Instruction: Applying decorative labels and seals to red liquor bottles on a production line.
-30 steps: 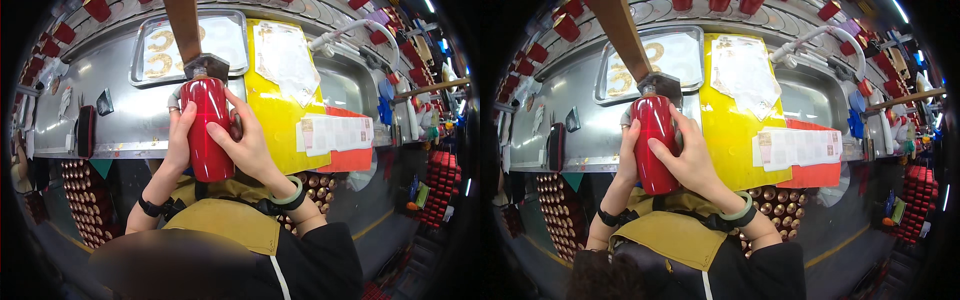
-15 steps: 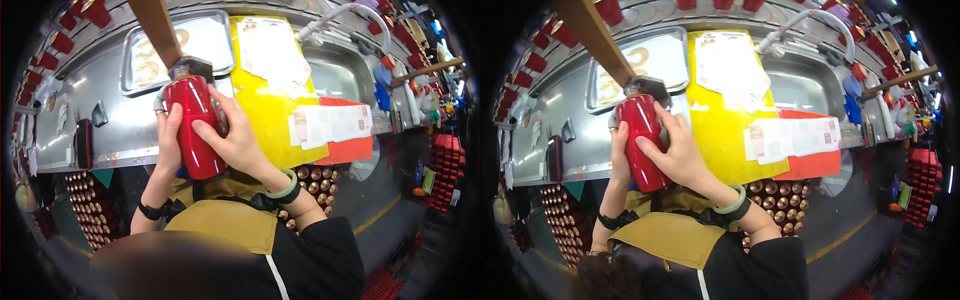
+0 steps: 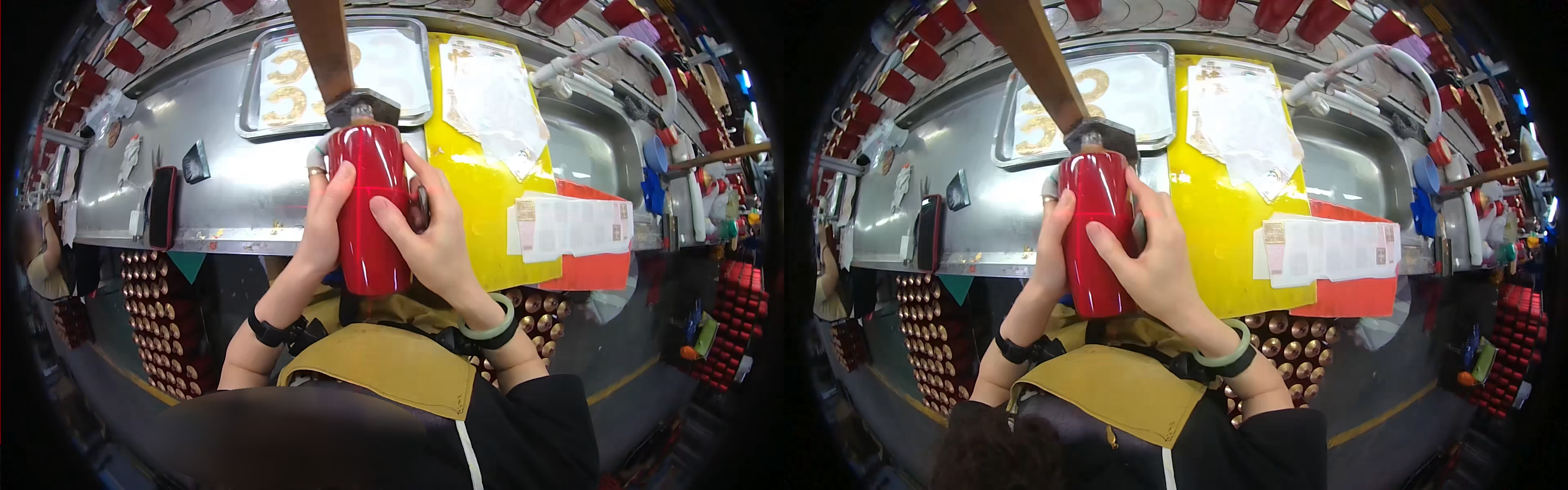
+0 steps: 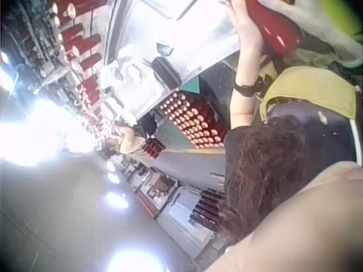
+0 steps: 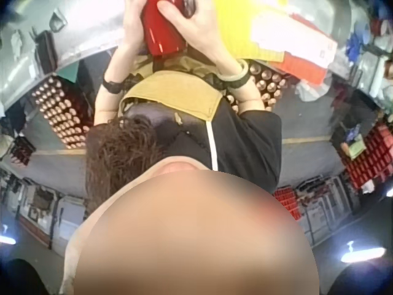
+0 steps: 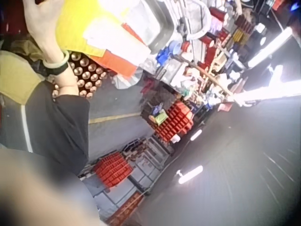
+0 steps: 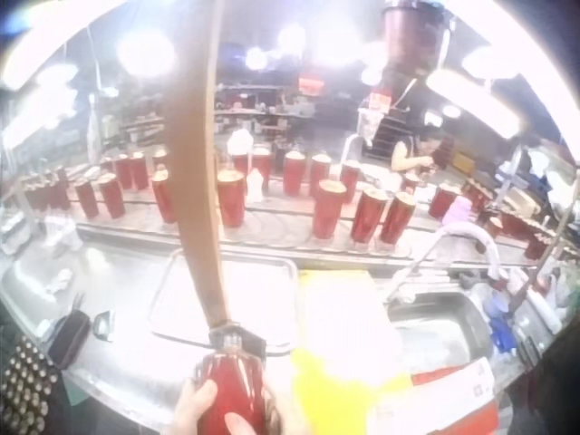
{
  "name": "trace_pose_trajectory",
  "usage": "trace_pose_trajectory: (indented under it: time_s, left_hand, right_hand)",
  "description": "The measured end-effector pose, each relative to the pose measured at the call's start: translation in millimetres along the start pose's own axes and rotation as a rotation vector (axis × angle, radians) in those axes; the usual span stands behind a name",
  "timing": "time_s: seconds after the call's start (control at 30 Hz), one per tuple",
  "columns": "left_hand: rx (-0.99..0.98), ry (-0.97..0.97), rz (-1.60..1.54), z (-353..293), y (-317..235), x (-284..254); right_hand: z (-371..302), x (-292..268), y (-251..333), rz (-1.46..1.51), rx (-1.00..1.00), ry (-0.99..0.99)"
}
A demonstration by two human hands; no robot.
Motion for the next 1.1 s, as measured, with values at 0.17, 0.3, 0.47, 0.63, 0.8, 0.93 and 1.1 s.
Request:
trace_pose_trajectory:
  time_s: [0.17,0.3,0.47,0.63,0.8,0.93,1.1]
  left_hand:
    - [0.042,-0.016,0.213,11.8,-8.2,0.4]
    - [0.057,-0.031,0.429,1.9,-11.6,3.4]
    - [0.113,-0.091,0.545,-0.6,-12.3,6.4]
    - [0.133,-0.111,0.554,-0.8,-12.9,7.8]
    - [0.149,-0.102,0.569,-0.6,-12.8,10.4]
    - [0.137,-0.111,0.587,-2.5,-12.8,10.6]
    - [0.096,-0.137,0.609,-2.3,-11.2,4.7]
  right_hand:
    - [19.1,-19.7,-2.4,-0.177,-0.082,0.053]
    - [41.9,-76.7,-18.2,-0.661,-0.139,0.042]
    - [63.3,-112.3,-64.6,-1.343,-0.490,0.261]
    - [64.9,-109.2,-96.6,-1.451,-0.694,0.208]
    - [82.0,-111.8,-71.9,-1.513,-0.636,0.286]
    - [128.6,-199.0,-21.3,-1.062,-0.326,-0.293]
    - [113.4,-344.8,-37.3,-0.654,-0.171,-0.681]
Point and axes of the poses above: each hand's wrist, its own z-axis towards the middle knuckle, its own x-axis out of the palm, y = z × x, the point moved 6 cm from there along z, towards the middle knuckle, and after that the axes turned 5 degrees about -z, right-handed, at the moved point
